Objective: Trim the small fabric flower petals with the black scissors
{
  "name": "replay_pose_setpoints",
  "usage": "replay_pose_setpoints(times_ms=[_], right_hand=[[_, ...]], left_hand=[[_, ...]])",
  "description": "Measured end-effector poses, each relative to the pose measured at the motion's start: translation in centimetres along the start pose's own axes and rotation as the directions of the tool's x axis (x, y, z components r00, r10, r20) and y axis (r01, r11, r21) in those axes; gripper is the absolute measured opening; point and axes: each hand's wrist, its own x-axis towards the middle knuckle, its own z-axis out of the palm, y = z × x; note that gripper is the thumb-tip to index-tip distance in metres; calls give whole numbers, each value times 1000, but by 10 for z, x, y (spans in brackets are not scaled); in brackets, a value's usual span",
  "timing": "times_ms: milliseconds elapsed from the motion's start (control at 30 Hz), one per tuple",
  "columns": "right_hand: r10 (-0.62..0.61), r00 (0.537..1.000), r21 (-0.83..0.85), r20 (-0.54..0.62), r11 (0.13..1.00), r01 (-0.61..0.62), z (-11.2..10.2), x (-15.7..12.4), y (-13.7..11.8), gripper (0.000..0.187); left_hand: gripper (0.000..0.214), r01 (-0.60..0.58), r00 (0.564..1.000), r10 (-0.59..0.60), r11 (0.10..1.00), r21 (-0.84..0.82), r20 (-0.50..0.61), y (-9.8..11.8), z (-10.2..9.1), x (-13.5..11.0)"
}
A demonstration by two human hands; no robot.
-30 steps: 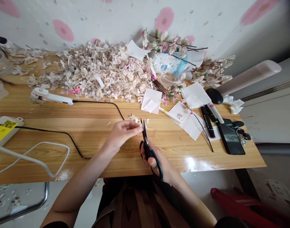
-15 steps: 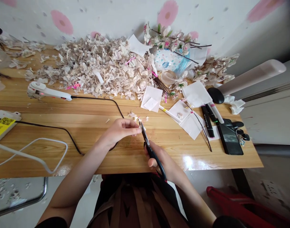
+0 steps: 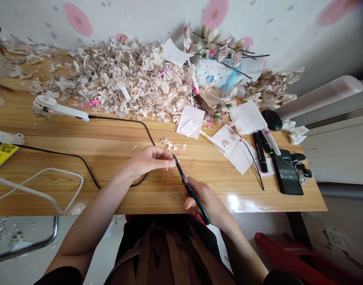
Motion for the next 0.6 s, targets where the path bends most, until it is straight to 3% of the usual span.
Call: replay_pose_setpoints(times_ms=[100, 300, 467, 600], right_hand=[[10, 999, 104, -47, 995, -5, 3, 0, 5, 65], [111, 955, 389, -274, 921, 5, 3, 19, -3, 43], [95, 962, 461, -254, 887, 34, -1, 35, -12, 39], [108, 955, 459, -278, 888, 33, 0, 36, -8, 36]], left_hand=[[12, 12, 999, -11, 999, -31, 35, -1, 1, 0], [16, 56, 994, -49, 996, -62, 100, -4, 8, 0], [11, -5, 998, 0, 998, 65, 69, -5, 11, 4], [11, 11, 999, -16, 995, 103, 52, -4, 11, 4]])
